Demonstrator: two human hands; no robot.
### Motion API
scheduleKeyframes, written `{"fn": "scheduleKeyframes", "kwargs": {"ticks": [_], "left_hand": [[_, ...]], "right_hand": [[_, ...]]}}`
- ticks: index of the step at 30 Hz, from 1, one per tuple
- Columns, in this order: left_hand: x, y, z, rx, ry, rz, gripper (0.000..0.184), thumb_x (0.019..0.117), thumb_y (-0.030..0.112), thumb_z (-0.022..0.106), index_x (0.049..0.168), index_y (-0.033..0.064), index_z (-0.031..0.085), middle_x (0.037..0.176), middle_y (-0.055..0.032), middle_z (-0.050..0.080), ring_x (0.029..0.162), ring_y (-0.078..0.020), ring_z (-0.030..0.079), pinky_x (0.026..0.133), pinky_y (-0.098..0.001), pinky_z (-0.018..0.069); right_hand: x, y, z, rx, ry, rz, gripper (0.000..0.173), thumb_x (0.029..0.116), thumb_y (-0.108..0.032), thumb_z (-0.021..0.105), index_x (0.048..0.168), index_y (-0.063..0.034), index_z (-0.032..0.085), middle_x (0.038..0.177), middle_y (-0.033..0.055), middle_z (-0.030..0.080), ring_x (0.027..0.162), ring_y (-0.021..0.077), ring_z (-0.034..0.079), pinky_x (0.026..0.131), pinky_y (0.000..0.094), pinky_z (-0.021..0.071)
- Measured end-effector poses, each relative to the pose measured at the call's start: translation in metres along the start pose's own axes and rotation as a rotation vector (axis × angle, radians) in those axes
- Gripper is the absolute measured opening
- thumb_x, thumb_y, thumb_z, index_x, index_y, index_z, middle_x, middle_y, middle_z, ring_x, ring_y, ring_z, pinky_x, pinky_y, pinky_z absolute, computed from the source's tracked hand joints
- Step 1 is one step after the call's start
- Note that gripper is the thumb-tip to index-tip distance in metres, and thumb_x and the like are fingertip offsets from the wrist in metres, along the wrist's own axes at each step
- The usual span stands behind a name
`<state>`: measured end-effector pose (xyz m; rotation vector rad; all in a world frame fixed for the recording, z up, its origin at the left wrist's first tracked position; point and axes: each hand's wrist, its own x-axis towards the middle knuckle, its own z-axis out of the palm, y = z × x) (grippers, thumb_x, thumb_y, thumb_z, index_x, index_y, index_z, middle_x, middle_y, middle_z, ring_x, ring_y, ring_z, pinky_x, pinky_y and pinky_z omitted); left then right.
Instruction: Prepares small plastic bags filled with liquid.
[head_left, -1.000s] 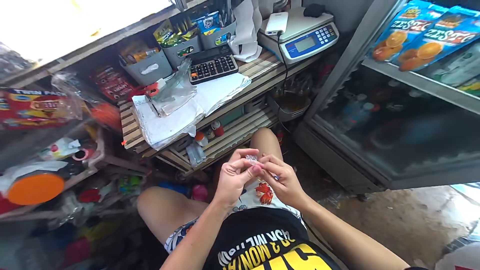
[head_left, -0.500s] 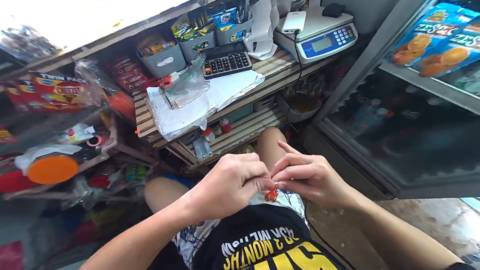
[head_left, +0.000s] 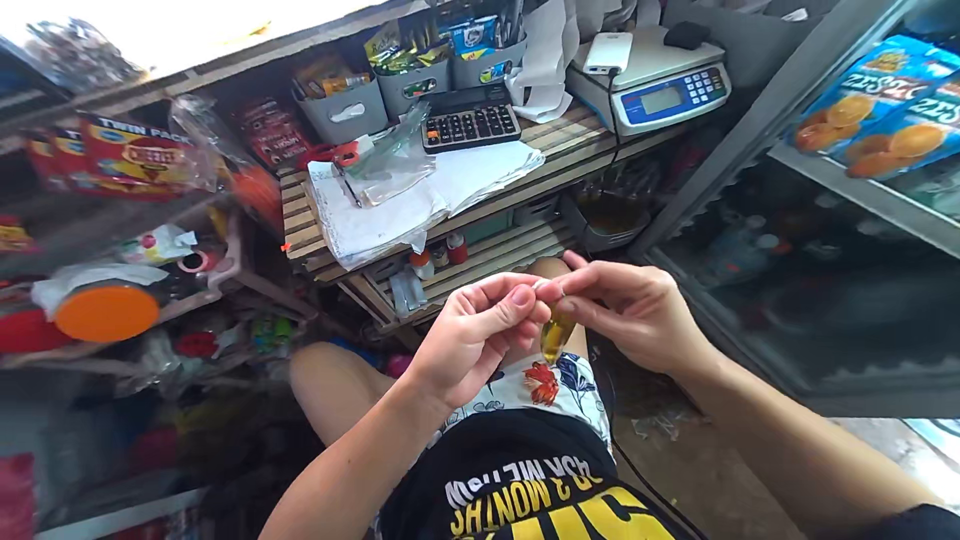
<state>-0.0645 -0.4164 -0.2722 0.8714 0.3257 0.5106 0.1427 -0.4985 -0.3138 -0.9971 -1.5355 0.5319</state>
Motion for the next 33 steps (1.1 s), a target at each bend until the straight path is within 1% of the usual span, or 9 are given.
{"fn": "scheduleKeyframes", "kwargs": {"ticks": [5,7,10,13,16,20,23,26,33], "left_hand": [[0.004,0.005,0.003,-0.132,0.020,0.128,0.020,0.1033,0.005,0.055,0.113,0.0038,0.072,0.089,-0.0055,0.072,0.075,-0.0056,0.069,0.074,-0.0181,0.0582],[0.005,0.009,0.003,-0.171,0.038,0.183,0.019,0.1029,0.005,0.056,0.114,0.0036,0.071,0.090,-0.0058,0.072,0.076,-0.0065,0.069,0.075,-0.0188,0.0586],[0.003,0.016,0.001,-0.192,0.028,0.269,0.021,0.1034,0.007,0.056,0.116,0.0050,0.072,0.094,-0.0051,0.073,0.079,-0.0063,0.070,0.076,-0.0187,0.0585],[-0.002,0.018,-0.008,-0.295,-0.045,0.330,0.022,0.1031,0.008,0.057,0.120,0.0068,0.071,0.098,-0.0039,0.073,0.081,-0.0061,0.071,0.077,-0.0184,0.0589],[0.004,0.001,-0.020,-0.585,-0.235,0.345,0.021,0.0995,0.008,0.063,0.118,0.0105,0.071,0.097,-0.0017,0.072,0.083,-0.0065,0.071,0.077,-0.0169,0.0578],[0.031,-0.013,-0.011,-0.788,-0.508,0.370,0.013,0.0946,0.007,0.069,0.105,0.0131,0.069,0.092,-0.0011,0.070,0.081,-0.0064,0.070,0.074,-0.0152,0.0558],[0.040,0.012,-0.004,-0.378,-0.562,0.526,0.009,0.0964,0.019,0.070,0.103,0.0155,0.074,0.088,0.0034,0.073,0.074,-0.0003,0.067,0.067,-0.0129,0.0526],[0.042,0.048,-0.018,0.251,-0.519,0.760,0.014,0.1013,0.016,0.064,0.109,0.0104,0.074,0.094,0.0022,0.075,0.080,-0.0009,0.070,0.071,-0.0182,0.0592],[0.022,0.051,0.000,1.182,-0.369,0.852,0.004,0.0844,0.001,0.076,0.087,-0.0017,0.077,0.079,-0.0045,0.071,0.072,-0.0052,0.066,0.066,-0.0206,0.0582]], "right_hand": [[0.040,-0.012,-0.001,-0.203,0.002,-0.107,0.011,0.0945,-0.010,0.070,0.104,-0.0071,0.075,0.094,-0.0070,0.076,0.091,0.0018,0.071,0.117,0.0520,0.0424],[0.057,-0.018,0.004,-0.109,-0.014,-0.014,0.010,0.0936,-0.008,0.071,0.104,-0.0067,0.072,0.091,-0.0044,0.075,0.083,0.0033,0.071,0.090,0.0271,0.0599],[0.077,-0.023,0.012,0.027,-0.067,0.015,0.010,0.0934,-0.002,0.069,0.103,-0.0033,0.068,0.090,0.0009,0.074,0.079,0.0074,0.072,0.072,0.0222,0.0629],[0.096,-0.028,0.018,-0.232,-0.075,-0.158,0.007,0.0970,-0.010,0.068,0.104,-0.0068,0.068,0.091,-0.0036,0.073,0.084,0.0031,0.071,0.093,0.0293,0.0595],[0.123,-0.030,0.026,-0.451,-0.084,-0.408,0.013,0.0998,-0.010,0.061,0.103,-0.0045,0.072,0.094,-0.0005,0.075,0.093,0.0064,0.072,0.119,0.0694,0.0269],[0.151,-0.050,0.046,-0.277,-0.169,-0.463,0.013,0.0996,-0.007,0.062,0.104,-0.0021,0.073,0.098,0.0016,0.077,0.102,0.0078,0.072,0.123,0.0701,0.0161],[0.155,-0.076,0.044,0.073,-0.253,-0.388,0.011,0.0982,-0.001,0.061,0.103,-0.0017,0.070,0.104,0.0050,0.077,0.111,0.0121,0.069,0.119,0.0471,0.0352],[0.145,-0.091,0.022,0.206,-0.350,-0.411,0.008,0.0989,-0.012,0.064,0.099,-0.0076,0.071,0.126,0.0105,0.072,0.133,0.0274,0.059,0.122,0.0498,0.0362],[0.044,-0.038,-0.012,0.057,-0.139,-0.162,0.008,0.0906,-0.025,0.072,0.091,-0.0173,0.074,0.139,0.0008,0.057,0.137,0.0202,0.048,0.110,0.0377,0.0485]]}}
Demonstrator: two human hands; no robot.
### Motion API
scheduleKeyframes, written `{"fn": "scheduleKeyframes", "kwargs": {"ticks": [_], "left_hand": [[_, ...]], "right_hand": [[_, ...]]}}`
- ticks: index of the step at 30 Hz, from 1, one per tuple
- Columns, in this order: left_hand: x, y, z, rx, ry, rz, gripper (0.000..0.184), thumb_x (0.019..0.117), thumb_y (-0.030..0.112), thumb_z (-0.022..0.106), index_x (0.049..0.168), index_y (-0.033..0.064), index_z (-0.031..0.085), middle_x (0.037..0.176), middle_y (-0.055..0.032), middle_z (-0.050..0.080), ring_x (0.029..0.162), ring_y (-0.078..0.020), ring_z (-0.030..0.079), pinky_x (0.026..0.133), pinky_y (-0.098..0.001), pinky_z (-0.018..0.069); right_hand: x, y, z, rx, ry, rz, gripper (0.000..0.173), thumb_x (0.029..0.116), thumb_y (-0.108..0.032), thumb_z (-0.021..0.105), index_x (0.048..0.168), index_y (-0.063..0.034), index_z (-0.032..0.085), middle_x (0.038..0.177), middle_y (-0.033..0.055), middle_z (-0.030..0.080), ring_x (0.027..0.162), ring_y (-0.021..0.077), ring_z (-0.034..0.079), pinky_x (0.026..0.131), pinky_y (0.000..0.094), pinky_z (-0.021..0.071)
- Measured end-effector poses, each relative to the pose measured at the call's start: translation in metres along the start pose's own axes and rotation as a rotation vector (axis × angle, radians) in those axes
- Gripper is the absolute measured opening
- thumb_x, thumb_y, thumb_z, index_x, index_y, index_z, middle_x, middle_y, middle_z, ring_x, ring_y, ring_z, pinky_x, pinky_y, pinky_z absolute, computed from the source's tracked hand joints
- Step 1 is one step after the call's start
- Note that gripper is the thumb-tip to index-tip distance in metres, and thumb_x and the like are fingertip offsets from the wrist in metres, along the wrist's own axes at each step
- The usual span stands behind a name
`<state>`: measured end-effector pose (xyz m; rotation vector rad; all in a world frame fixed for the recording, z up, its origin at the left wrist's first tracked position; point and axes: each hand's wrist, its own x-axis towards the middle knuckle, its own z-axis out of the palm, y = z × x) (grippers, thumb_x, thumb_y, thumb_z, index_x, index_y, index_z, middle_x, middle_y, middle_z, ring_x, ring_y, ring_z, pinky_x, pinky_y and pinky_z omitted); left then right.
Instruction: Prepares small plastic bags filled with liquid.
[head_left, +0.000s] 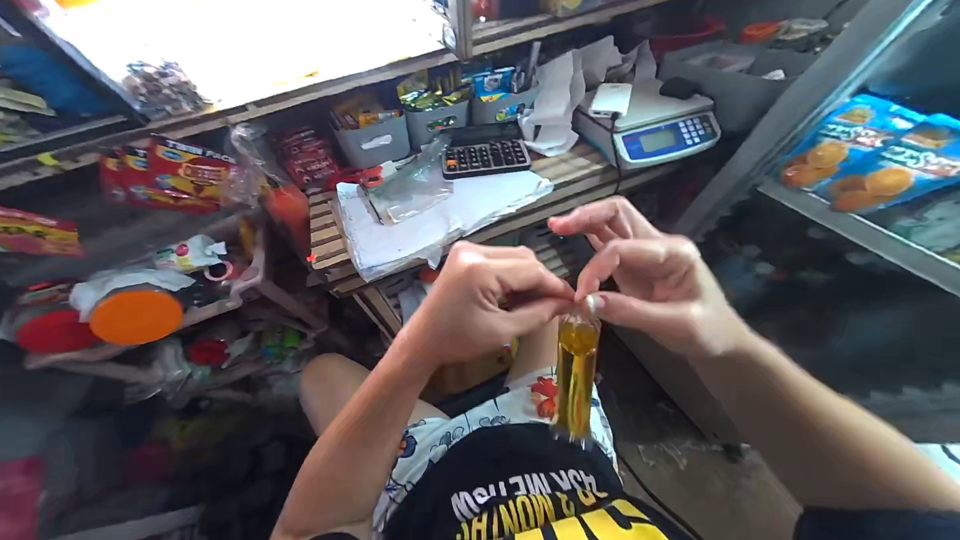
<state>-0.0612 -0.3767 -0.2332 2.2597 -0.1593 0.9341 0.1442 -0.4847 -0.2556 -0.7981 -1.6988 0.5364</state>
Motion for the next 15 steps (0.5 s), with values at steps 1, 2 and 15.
{"fn": "scheduleKeyframes", "kwargs": {"ticks": [1,2,15], "left_hand": [[-0.009,-0.005,0.017,0.084,0.018,-0.050,0.004,0.0865,0.004,0.076,0.088,0.0001,0.077,0.079,-0.0034,0.070,0.072,-0.0050,0.066,0.066,-0.0207,0.0578],[-0.018,-0.012,0.037,0.181,0.041,-0.085,0.006,0.0892,0.007,0.074,0.088,0.0020,0.077,0.078,-0.0028,0.070,0.071,-0.0053,0.065,0.065,-0.0209,0.0558],[-0.053,-0.066,0.122,-0.274,-0.053,-0.793,0.015,0.0999,0.016,0.064,0.095,0.0034,0.070,0.083,0.0003,0.068,0.075,-0.0033,0.065,0.072,-0.0209,0.0554]], "right_hand": [[-0.024,0.012,0.005,-0.055,0.092,0.048,0.010,0.0923,-0.027,0.070,0.091,-0.0176,0.073,0.139,-0.0001,0.057,0.136,0.0191,0.048,0.109,0.0372,0.0487],[-0.046,0.025,0.012,-0.118,0.186,0.094,0.011,0.0939,-0.028,0.069,0.092,-0.0175,0.072,0.139,0.0000,0.057,0.136,0.0187,0.048,0.109,0.0377,0.0482],[-0.140,0.099,0.039,-0.307,0.538,0.225,0.007,0.0928,-0.018,0.072,0.097,-0.0134,0.076,0.139,0.0081,0.060,0.136,0.0218,0.051,0.112,0.0409,0.0471]]}}
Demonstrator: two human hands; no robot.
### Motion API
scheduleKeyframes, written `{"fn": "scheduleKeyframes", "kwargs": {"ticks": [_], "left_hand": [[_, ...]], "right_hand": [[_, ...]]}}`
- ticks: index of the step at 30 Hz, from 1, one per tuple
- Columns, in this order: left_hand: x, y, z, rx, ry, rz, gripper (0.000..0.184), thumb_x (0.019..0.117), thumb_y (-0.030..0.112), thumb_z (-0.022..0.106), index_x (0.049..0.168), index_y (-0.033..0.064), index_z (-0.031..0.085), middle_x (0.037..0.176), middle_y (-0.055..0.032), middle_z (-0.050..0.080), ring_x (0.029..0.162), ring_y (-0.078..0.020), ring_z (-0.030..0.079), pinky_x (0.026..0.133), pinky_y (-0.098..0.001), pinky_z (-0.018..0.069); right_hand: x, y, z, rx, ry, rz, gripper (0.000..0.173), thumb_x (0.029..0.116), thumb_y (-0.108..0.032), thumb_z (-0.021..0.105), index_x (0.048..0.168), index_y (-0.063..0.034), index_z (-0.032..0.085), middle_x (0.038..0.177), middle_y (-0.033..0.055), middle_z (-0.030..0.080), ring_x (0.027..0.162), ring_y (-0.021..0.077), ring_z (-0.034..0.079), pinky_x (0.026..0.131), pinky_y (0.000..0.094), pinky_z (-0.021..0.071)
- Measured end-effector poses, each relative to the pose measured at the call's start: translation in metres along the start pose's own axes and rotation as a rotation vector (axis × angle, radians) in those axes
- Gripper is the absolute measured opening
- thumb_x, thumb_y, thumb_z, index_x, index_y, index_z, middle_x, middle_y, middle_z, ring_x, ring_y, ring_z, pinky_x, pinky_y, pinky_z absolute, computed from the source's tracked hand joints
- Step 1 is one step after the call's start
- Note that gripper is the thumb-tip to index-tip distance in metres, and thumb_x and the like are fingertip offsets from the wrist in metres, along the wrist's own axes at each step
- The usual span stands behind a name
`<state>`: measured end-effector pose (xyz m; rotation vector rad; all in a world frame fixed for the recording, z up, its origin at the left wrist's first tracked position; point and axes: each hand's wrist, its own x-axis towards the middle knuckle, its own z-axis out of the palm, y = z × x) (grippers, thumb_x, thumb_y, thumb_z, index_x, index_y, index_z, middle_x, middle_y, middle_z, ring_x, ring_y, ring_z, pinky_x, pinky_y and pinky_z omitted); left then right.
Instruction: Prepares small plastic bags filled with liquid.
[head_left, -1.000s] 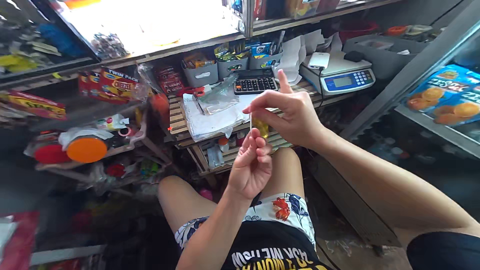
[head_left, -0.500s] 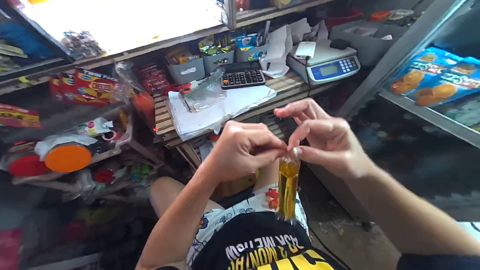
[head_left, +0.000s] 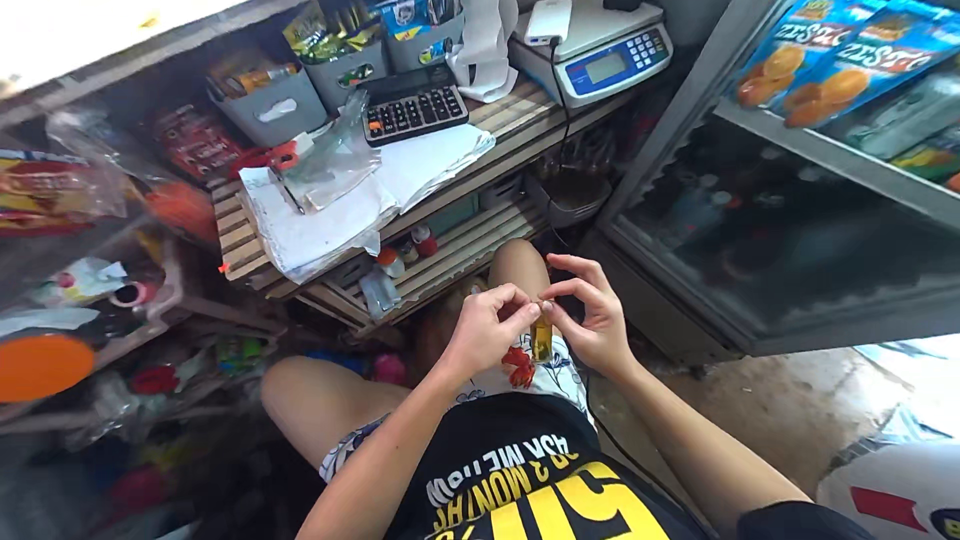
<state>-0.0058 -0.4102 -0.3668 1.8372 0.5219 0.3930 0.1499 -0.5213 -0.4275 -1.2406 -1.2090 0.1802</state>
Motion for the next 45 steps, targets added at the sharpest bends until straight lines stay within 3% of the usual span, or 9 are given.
{"fn": "scheduleKeyframes", "kwargs": {"ticks": [4,12,15,20,29,32,38,42,45], "left_hand": [[-0.004,0.001,0.008,-0.332,-0.036,-0.207,0.014,0.1017,0.010,0.057,0.095,0.0029,0.067,0.080,0.0000,0.067,0.074,-0.0072,0.065,0.072,-0.0231,0.0557],[-0.002,0.000,0.020,-0.490,0.022,-0.299,0.017,0.1029,0.008,0.055,0.091,0.0030,0.067,0.075,0.0000,0.065,0.069,-0.0062,0.062,0.068,-0.0206,0.0535],[-0.006,-0.005,0.027,-0.381,0.083,-0.150,0.010,0.0995,0.010,0.064,0.094,0.0028,0.067,0.080,-0.0013,0.066,0.074,-0.0069,0.064,0.072,-0.0234,0.0552],[-0.010,-0.020,0.037,-0.107,0.272,0.134,0.010,0.0910,0.007,0.076,0.096,0.0000,0.071,0.091,-0.0065,0.070,0.077,-0.0091,0.068,0.071,-0.0244,0.0599],[-0.005,-0.030,0.037,0.361,0.371,0.371,0.010,0.0964,0.008,0.066,0.098,0.0001,0.072,0.090,-0.0080,0.067,0.082,-0.0126,0.066,0.075,-0.0245,0.0579],[0.000,-0.032,0.031,0.436,0.327,0.409,0.009,0.0942,0.006,0.066,0.097,-0.0007,0.071,0.088,-0.0096,0.065,0.083,-0.0169,0.065,0.078,-0.0275,0.0569],[0.003,-0.028,0.026,0.337,0.318,0.347,0.007,0.0954,0.006,0.067,0.098,-0.0001,0.071,0.089,-0.0079,0.064,0.077,-0.0106,0.064,0.071,-0.0215,0.0565],[0.004,-0.035,0.023,0.471,0.360,0.438,0.011,0.0952,0.009,0.067,0.103,0.0050,0.074,0.101,-0.0078,0.068,0.098,-0.0195,0.064,0.087,-0.0324,0.0547],[0.006,-0.036,0.017,0.625,0.379,0.506,0.009,0.0920,0.012,0.070,0.097,0.0089,0.077,0.098,-0.0062,0.068,0.095,-0.0221,0.061,0.082,-0.0337,0.0515]], "right_hand": [[-0.011,0.000,-0.003,-0.137,0.015,-0.095,0.005,0.0936,-0.019,0.072,0.096,-0.0185,0.077,0.138,0.0057,0.063,0.143,0.0253,0.046,0.124,0.0626,0.0216],[-0.019,0.003,0.001,-0.335,0.078,-0.164,0.007,0.0960,-0.020,0.069,0.094,-0.0147,0.074,0.133,0.0081,0.064,0.142,0.0263,0.047,0.124,0.0625,0.0215],[-0.016,-0.007,0.001,-0.368,0.014,-0.051,0.017,0.0997,-0.024,0.060,0.092,-0.0127,0.071,0.137,0.0106,0.060,0.146,0.0292,0.039,0.125,0.0591,0.0176],[-0.015,-0.014,0.004,-0.290,0.031,0.201,0.015,0.0949,-0.026,0.061,0.088,-0.0147,0.068,0.144,0.0106,0.052,0.143,0.0271,0.037,0.117,0.0470,0.0323],[-0.011,-0.014,0.007,-0.286,0.088,0.239,0.015,0.0887,-0.028,0.072,0.081,-0.0148,0.072,0.142,0.0088,0.056,0.142,0.0276,0.040,0.117,0.0473,0.0320],[-0.008,-0.016,0.005,-0.296,0.047,0.233,0.015,0.0891,-0.028,0.072,0.082,-0.0148,0.073,0.142,0.0099,0.055,0.145,0.0300,0.035,0.120,0.0504,0.0287],[-0.004,-0.015,0.001,-0.317,-0.018,0.192,0.017,0.0957,-0.029,0.068,0.091,-0.0164,0.077,0.145,0.0101,0.054,0.150,0.0326,0.028,0.122,0.0538,0.0217],[-0.004,-0.012,0.004,-0.347,-0.040,0.192,0.019,0.0979,-0.028,0.065,0.092,-0.0151,0.077,0.144,0.0097,0.054,0.150,0.0347,0.027,0.123,0.0580,0.0177],[-0.003,-0.010,0.006,-0.380,-0.064,0.139,0.020,0.0986,-0.027,0.064,0.091,-0.0140,0.077,0.142,0.0098,0.056,0.151,0.0370,0.026,0.122,0.0674,0.0063]]}}
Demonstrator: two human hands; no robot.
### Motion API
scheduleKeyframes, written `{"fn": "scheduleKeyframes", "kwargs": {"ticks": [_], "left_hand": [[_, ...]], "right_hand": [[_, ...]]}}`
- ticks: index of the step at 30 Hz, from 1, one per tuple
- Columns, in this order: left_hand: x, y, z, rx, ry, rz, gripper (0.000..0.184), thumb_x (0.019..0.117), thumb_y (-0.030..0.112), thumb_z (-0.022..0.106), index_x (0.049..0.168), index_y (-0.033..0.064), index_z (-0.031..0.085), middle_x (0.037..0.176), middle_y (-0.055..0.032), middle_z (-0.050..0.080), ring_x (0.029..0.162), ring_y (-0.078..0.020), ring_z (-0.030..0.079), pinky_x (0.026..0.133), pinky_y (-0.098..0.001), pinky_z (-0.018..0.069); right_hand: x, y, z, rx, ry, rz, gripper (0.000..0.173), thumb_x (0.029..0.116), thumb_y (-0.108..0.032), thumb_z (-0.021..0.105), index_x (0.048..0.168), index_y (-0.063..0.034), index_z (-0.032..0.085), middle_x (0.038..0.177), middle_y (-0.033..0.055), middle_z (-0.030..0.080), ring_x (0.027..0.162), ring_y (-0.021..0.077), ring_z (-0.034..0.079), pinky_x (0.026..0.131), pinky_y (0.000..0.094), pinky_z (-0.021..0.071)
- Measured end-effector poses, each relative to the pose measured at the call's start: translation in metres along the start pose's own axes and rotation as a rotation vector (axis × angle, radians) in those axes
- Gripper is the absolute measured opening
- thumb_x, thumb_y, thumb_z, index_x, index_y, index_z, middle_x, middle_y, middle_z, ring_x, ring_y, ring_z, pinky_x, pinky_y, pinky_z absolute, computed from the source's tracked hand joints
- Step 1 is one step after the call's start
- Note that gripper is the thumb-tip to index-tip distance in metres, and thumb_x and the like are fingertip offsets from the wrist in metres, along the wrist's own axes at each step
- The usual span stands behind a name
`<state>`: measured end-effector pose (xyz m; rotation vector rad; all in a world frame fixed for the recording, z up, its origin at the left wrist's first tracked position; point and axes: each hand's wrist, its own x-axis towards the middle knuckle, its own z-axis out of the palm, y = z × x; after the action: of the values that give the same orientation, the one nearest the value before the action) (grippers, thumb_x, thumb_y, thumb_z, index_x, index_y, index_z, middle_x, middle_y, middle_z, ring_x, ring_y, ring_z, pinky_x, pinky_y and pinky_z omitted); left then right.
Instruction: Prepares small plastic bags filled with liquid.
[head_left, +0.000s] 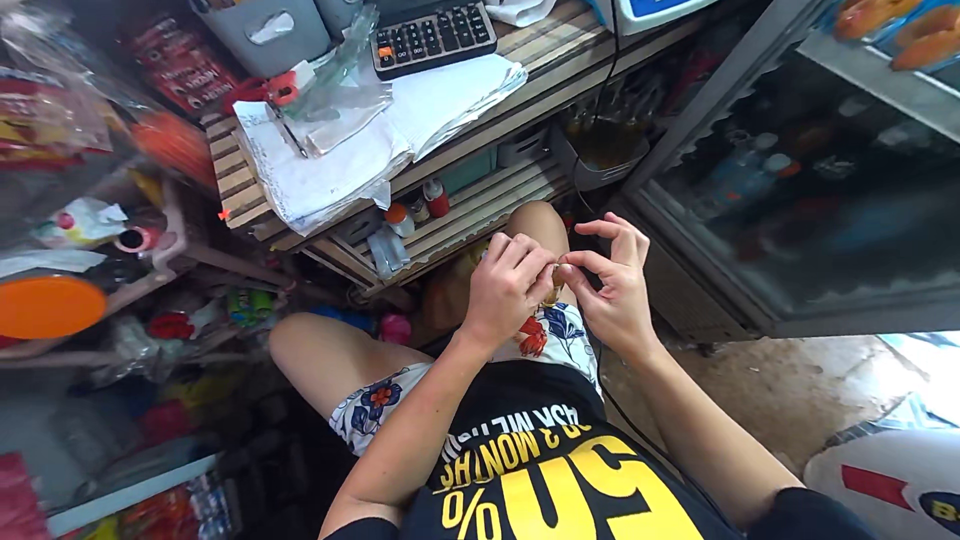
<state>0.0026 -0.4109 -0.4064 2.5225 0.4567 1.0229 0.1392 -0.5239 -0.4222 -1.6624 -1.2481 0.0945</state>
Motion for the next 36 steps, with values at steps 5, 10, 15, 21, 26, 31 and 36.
{"fn": "scheduleKeyframes", "kwargs": {"ticks": [5,10,15,21,26,31,36], "left_hand": [[0.000,-0.001,-0.001,0.015,-0.032,0.003,0.009,0.0914,0.013,0.066,0.091,0.0090,0.073,0.094,-0.0049,0.064,0.093,-0.0228,0.057,0.079,-0.0360,0.0476],[0.001,0.001,-0.004,-0.041,-0.007,-0.129,0.006,0.0905,0.017,0.071,0.090,0.0121,0.075,0.090,-0.0013,0.065,0.091,-0.0205,0.057,0.080,-0.0373,0.0450],[0.005,-0.001,-0.007,-0.188,-0.084,-0.195,0.004,0.0893,0.010,0.068,0.089,0.0096,0.073,0.090,-0.0018,0.064,0.092,-0.0193,0.056,0.085,-0.0367,0.0463],[0.015,-0.006,-0.014,-0.475,-0.256,-0.382,0.020,0.0989,0.022,0.063,0.092,0.0064,0.073,0.090,-0.0027,0.064,0.092,-0.0157,0.057,0.082,-0.0331,0.0469],[0.021,-0.005,-0.010,-0.776,-0.313,-0.705,0.019,0.1036,0.015,0.059,0.091,0.0039,0.069,0.092,-0.0042,0.063,0.080,-0.0098,0.059,0.071,-0.0260,0.0504],[0.018,0.000,-0.008,-0.828,-0.287,-0.753,0.018,0.1038,0.014,0.059,0.093,0.0039,0.070,0.095,-0.0037,0.064,0.081,-0.0091,0.060,0.073,-0.0249,0.0510],[0.017,0.004,-0.011,-0.802,-0.269,-0.723,0.018,0.1037,0.014,0.059,0.095,0.0039,0.070,0.097,-0.0043,0.064,0.084,-0.0101,0.060,0.074,-0.0259,0.0512]], "right_hand": [[0.002,0.001,0.003,-0.042,0.041,-0.052,0.018,0.0976,-0.027,0.066,0.088,-0.0148,0.075,0.139,0.0103,0.059,0.151,0.0372,0.028,0.120,0.0705,0.0043],[0.005,0.001,-0.001,0.093,-0.030,0.048,0.020,0.0969,-0.031,0.066,0.088,-0.0166,0.077,0.145,0.0080,0.054,0.150,0.0331,0.027,0.123,0.0569,0.0170],[0.008,0.001,0.000,0.083,-0.024,0.082,0.019,0.0952,-0.031,0.068,0.086,-0.0162,0.076,0.144,0.0089,0.055,0.149,0.0335,0.029,0.122,0.0550,0.0208],[0.011,0.005,0.000,0.103,-0.005,0.087,0.017,0.0937,-0.030,0.070,0.085,-0.0157,0.075,0.142,0.0080,0.055,0.145,0.0305,0.035,0.120,0.0519,0.0266],[0.009,0.003,0.003,0.228,0.019,0.022,0.010,0.0956,-0.015,0.069,0.100,-0.0063,0.073,0.115,0.0054,0.063,0.103,0.0093,0.065,0.087,0.0256,0.0592],[0.003,-0.007,0.000,0.016,0.055,-0.072,0.014,0.0921,-0.023,0.074,0.097,-0.0090,0.074,0.115,0.0056,0.068,0.103,0.0115,0.067,0.083,0.0314,0.0586],[0.002,-0.009,0.004,0.187,0.006,0.074,0.010,0.0961,-0.016,0.065,0.100,-0.0082,0.070,0.120,0.0052,0.062,0.107,0.0112,0.064,0.089,0.0291,0.0579]]}}
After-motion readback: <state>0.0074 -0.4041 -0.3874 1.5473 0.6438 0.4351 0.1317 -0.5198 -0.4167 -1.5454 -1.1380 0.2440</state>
